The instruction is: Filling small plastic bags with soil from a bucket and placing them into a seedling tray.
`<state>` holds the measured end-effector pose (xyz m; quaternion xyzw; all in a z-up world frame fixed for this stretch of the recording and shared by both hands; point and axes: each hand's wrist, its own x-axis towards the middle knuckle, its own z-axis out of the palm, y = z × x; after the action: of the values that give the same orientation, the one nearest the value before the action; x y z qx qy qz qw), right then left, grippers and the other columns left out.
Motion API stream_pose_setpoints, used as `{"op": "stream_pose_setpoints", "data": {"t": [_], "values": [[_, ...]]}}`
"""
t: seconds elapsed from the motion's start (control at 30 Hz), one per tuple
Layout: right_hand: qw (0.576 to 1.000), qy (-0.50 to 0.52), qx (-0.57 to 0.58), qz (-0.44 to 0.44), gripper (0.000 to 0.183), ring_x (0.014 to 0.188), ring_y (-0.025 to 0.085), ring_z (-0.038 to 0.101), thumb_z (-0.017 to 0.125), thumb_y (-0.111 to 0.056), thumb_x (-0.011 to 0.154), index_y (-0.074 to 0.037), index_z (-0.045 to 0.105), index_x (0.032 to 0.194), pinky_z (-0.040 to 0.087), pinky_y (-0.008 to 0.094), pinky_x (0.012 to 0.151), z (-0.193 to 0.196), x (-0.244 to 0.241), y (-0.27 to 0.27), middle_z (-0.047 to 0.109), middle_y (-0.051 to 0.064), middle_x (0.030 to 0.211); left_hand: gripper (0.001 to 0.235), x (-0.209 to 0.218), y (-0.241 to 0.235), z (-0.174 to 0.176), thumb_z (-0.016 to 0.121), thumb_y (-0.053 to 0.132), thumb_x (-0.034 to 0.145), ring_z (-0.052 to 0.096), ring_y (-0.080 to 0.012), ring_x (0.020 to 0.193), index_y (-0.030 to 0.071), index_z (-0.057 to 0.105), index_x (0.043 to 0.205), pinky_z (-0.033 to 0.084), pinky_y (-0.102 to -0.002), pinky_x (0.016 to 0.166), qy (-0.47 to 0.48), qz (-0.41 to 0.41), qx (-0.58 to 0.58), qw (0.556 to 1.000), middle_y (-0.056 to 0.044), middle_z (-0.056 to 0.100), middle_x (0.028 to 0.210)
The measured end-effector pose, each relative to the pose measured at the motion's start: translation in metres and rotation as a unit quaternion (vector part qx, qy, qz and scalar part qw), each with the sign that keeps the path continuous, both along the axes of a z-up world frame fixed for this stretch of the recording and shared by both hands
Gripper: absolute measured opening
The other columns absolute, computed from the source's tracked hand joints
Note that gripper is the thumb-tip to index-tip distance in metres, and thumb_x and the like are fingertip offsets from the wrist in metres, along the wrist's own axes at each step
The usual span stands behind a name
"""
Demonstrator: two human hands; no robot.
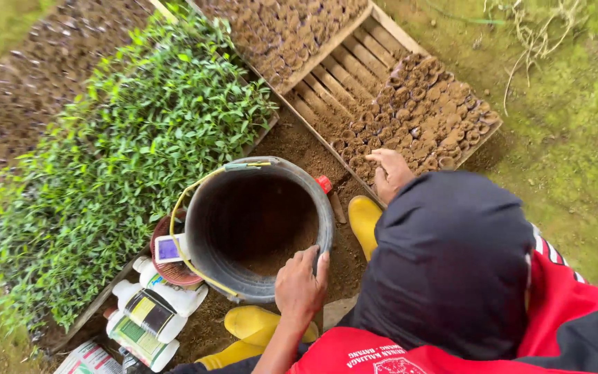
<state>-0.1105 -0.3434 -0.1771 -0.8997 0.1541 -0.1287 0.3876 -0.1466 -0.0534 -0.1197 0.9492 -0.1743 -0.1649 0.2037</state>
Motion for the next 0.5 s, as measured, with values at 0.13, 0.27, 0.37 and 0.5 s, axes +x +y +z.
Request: {"op": "stream_pose_setpoints", "data": {"t": [0.13, 0.27, 0.37, 0.5], "values": [[0.997, -0.06, -0.047, 0.029, 0.035, 0.127, 0.033, 0.057, 0.046, -0.002, 0.099, -0.003, 0.068, 0.126, 0.043, 0.045, 0.112, 0.038, 0.0, -0.01, 0.063, 0.018, 0.134, 0.049, 0.006, 0.008, 0.009, 0.044, 0.059, 0.098, 0.066, -0.0294, 0.109, 0.026, 0.067, 0.124, 0.051, -0.05, 0.085, 0.112, 0.041, -0.009, 0.993, -0.001, 0.071, 0.118], [0.987, -0.111, -0.095, 0.064, 0.035, 0.124, 0.034, 0.061, 0.048, 0.001, 0.098, -0.001, 0.071, 0.124, 0.046, 0.045, 0.108, 0.061, -0.015, -0.027, 0.067, 0.02, 0.131, 0.04, 0.009, 0.032, 0.002, 0.061, 0.044, 0.097, 0.071, -0.0377, 0.108, 0.02, 0.069, 0.128, 0.055, -0.052, 0.094, 0.134, 0.117, -0.16, 0.971, -0.013, 0.074, 0.114], [0.974, -0.156, -0.132, 0.1, 0.034, 0.122, 0.035, 0.063, 0.049, 0.003, 0.098, 0.001, 0.073, 0.122, 0.048, 0.045, 0.106, 0.084, -0.012, -0.044, 0.07, 0.021, 0.129, 0.038, 0.026, 0.066, 0.016, 0.066, 0.04, 0.095, 0.071, -0.0365, 0.109, 0.018, 0.072, 0.125, 0.054, -0.051, 0.095, 0.104, 0.154, -0.197, 0.963, -0.013, 0.076, 0.11], [0.946, -0.213, -0.175, 0.173, 0.034, 0.119, 0.036, 0.067, 0.051, 0.006, 0.097, 0.004, 0.076, 0.12, 0.05, 0.044, 0.103, 0.118, 0.01, -0.061, 0.073, 0.023, 0.126, 0.039, 0.056, 0.126, 0.07, 0.067, 0.035, 0.095, 0.068, -0.0439, 0.109, 0.005, 0.073, 0.119, 0.051, -0.055, 0.098, 0.046, 0.125, -0.208, 0.969, -0.024, 0.074, 0.106]]}}
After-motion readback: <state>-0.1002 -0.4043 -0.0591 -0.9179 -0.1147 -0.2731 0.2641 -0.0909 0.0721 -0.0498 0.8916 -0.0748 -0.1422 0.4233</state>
